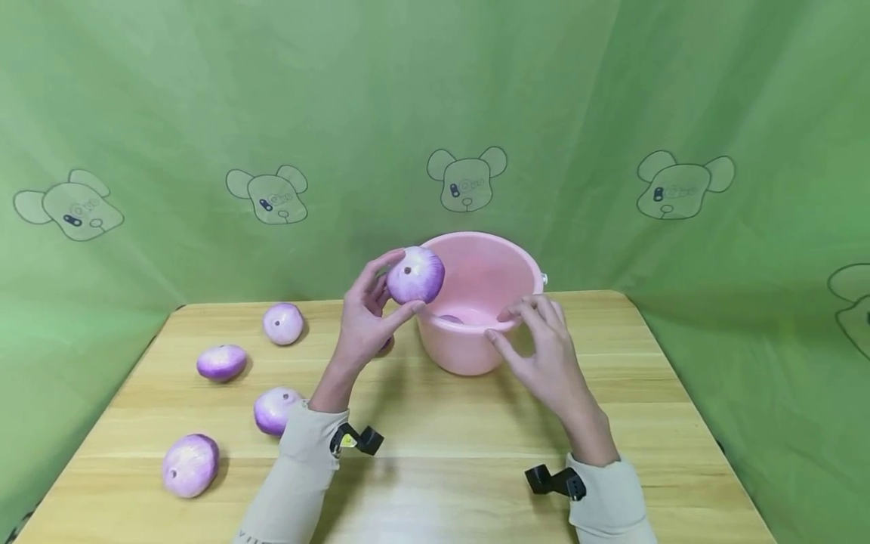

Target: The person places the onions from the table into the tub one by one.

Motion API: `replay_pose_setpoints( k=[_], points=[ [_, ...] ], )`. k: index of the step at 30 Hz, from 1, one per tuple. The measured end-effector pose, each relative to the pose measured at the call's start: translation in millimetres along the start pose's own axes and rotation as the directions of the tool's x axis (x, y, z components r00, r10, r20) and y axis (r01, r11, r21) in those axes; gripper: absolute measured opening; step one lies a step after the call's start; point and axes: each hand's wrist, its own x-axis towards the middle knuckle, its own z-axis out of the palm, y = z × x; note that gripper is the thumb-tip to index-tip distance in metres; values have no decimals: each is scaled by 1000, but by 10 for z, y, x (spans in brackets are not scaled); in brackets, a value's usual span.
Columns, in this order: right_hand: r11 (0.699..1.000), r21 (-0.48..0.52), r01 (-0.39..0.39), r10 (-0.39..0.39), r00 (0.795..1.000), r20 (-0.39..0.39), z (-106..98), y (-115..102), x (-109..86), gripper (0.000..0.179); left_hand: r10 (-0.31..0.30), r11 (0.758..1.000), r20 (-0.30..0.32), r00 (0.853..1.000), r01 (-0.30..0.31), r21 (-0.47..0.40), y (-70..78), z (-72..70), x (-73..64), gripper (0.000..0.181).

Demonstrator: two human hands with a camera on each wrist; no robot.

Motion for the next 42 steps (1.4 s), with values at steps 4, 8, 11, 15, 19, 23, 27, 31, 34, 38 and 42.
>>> replay_pose_setpoints(
  k=[4,8,11,15,19,23,27,31,34,38,42],
  points=[
    [1000,4,-11,11,1000,8,10,-3,-8,28,-15,1000,2,1000,15,24,-10,25,11,69],
    [1000,3,-9,9,1000,7,14,-1,-6,28,-25,998,10,1000,25,51,-22,48,21,68],
    [1000,0,-1,1,1000,6,18,5,2,28,-37,996,17,999,36,84,-26,62,17,68],
    [1000,-3,2,-2,1000,4,21,9,10,29,-44,987,27,999,40,155,-31,85,12,67],
    [1000,-8,1,-1,1000,3,18,12,5,29,-35,973,48,998,23,230,-33,102,14,67],
    [1000,-12,4,-4,1000,2,13,16,0,29,-25,955,73,997,2,297,-27,111,17,67],
    [1000,-13,6,-6,1000,1,9,18,-2,29,-21,938,95,995,-14,346,-31,124,25,67],
    [1000,-7,4,-4,1000,0,5,21,-7,29,-12,922,116,993,-34,385,-47,148,38,69],
    [1000,-5,4,-4,1000,-2,1,25,-11,29,-9,907,137,991,-50,418,-60,167,49,70],
    [1000,-6,8,-8,1000,-6,-3,27,-13,29,-17,892,160,987,-57,449,-67,181,62,70],
    [1000,-3,17,-17,1000,-7,-4,26,-12,29,-17,881,177,984,-69,469,-72,181,68,64]
  ],
)
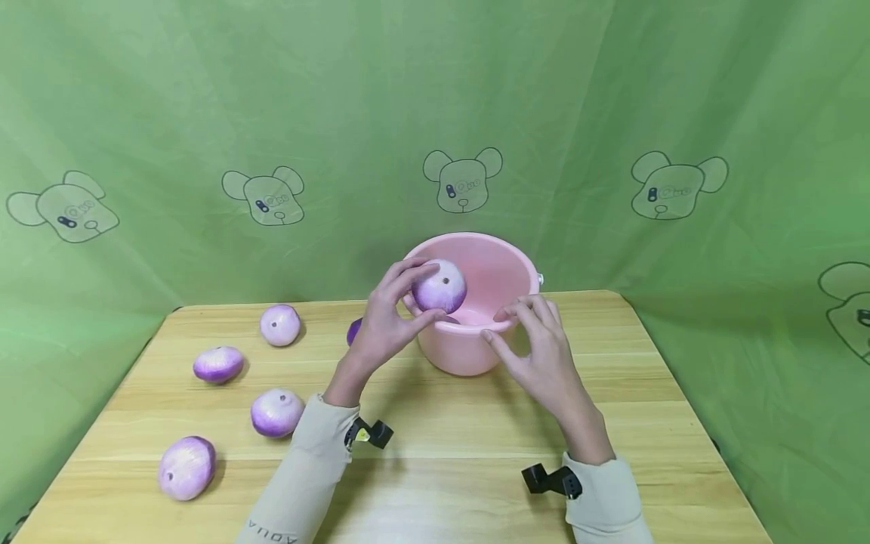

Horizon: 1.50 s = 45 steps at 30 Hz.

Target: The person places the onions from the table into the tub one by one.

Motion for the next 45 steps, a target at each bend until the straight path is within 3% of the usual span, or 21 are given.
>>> replay_pose_setpoints(
  k=[5,16,26,31,38,45],
  points=[
    [1000,-2,0,0,1000,-1,7,-1,-3,29,25,1000,5,1000,-25,-6,-15,-5,-5,50],
    [1000,-9,6,-6,1000,-12,8,-15,-4,32,60,996,-45,997,-63,-58,-39,-32,-59,34],
    [1000,-8,10,-10,1000,-9,18,-10,0,32,88,981,-170,981,-116,-158,-103,-132,-183,31],
    [1000,-7,-2,2,1000,-4,21,-7,-2,32,100,962,-184,978,-142,-234,-133,-185,-222,33],
    [1000,-9,-4,4,1000,4,28,-15,11,31,78,951,-217,973,-138,-278,-137,-312,-250,33],
    [1000,-8,-6,6,1000,3,22,-20,15,31,15,951,-229,973,-85,-299,-152,-395,-291,30]
  ],
)
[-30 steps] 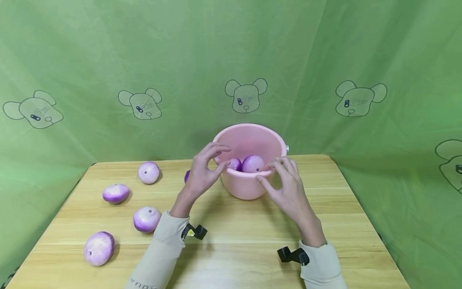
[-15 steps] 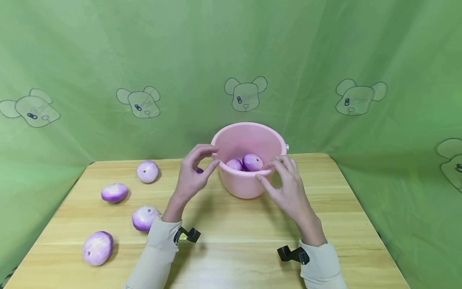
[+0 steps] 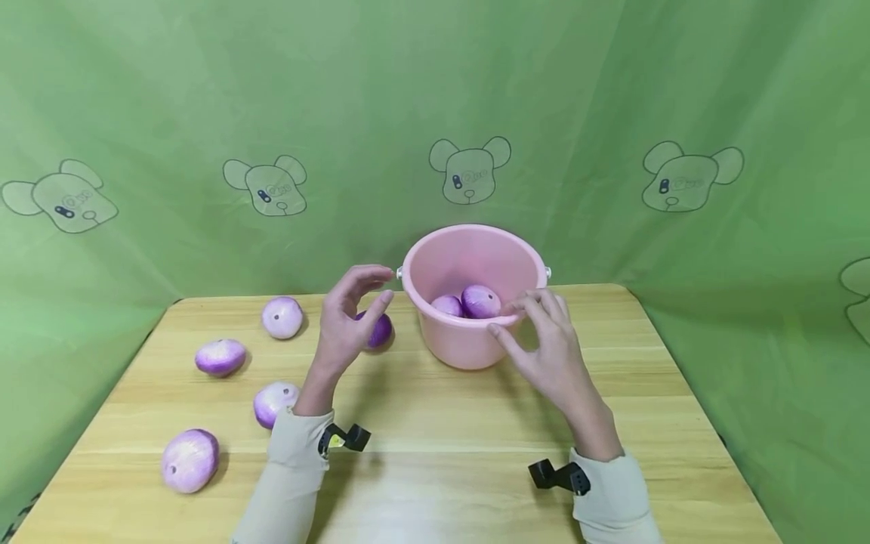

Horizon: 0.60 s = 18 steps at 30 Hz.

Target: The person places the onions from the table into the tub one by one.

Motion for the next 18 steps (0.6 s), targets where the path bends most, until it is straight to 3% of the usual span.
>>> replay_pose_setpoints(
  k=[9,13,18],
  points=[
    [1000,-3,1,-1,1000,-9,-23,-7,-1,31,-51,999,-11,999,51,8,330,-29,48,28],
    [1000,-5,9,-9,1000,-13,-23,-11,0,31,-65,998,-10,998,65,4,311,-52,45,27],
    [1000,-4,18,-18,1000,-9,-20,-14,-1,31,-75,997,-24,997,75,-13,91,-93,5,28]
  ],
)
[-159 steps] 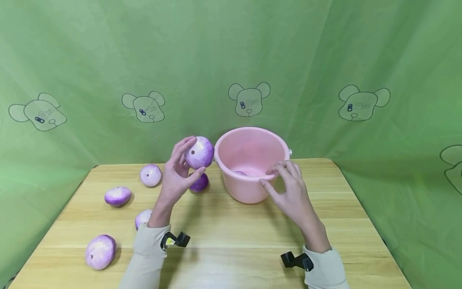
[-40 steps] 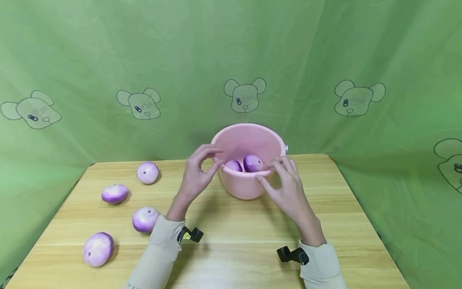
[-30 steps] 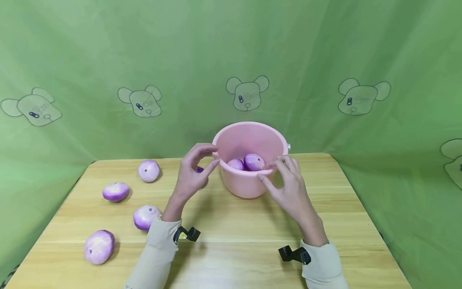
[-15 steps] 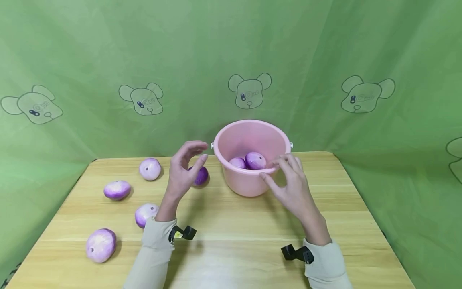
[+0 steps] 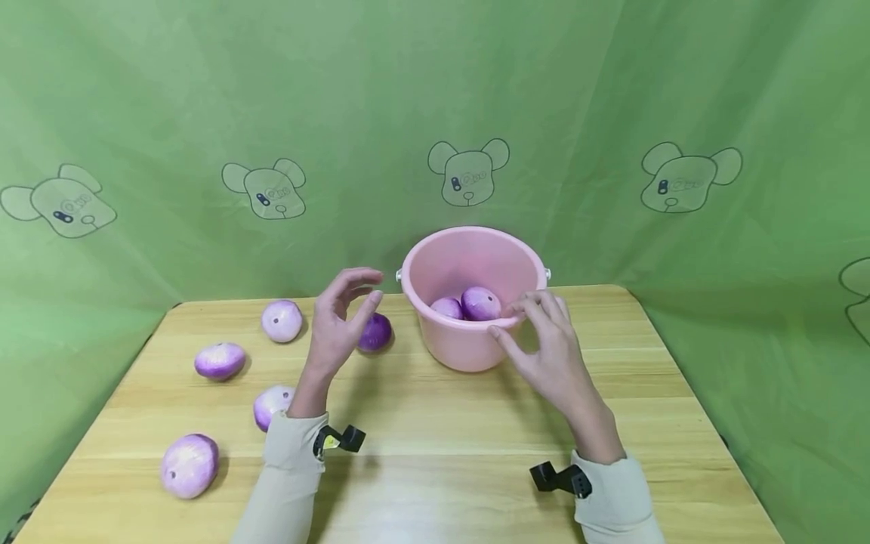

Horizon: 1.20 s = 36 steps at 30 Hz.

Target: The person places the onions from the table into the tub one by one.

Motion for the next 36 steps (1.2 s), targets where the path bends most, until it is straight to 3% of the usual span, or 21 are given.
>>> replay_pose_setpoints(
  k=[7,13,15,20,22,36],
  points=[
    [1000,-3,-6,6,1000,6,-16,2,7,31,-7,1000,-21,1000,7,0,-211,-58,-17,29],
    [1000,-4,-6,6,1000,-2,-13,7,-1,31,-15,1000,-14,1000,15,23,-258,-75,-22,28],
    [1000,-4,-4,4,1000,-5,-9,11,-3,31,-24,999,-18,1000,25,33,-201,-65,-22,27],
    [1000,-5,-2,2,1000,-9,-2,16,-5,31,-52,996,-70,996,58,75,-274,-39,-34,27],
    [1000,-4,-2,2,1000,-9,0,16,-6,31,-60,992,-91,994,70,104,-381,-43,-49,27],
    [1000,-3,-6,6,1000,-4,18,12,-5,31,-181,927,-157,971,222,302,-538,-77,-108,26]
  ],
)
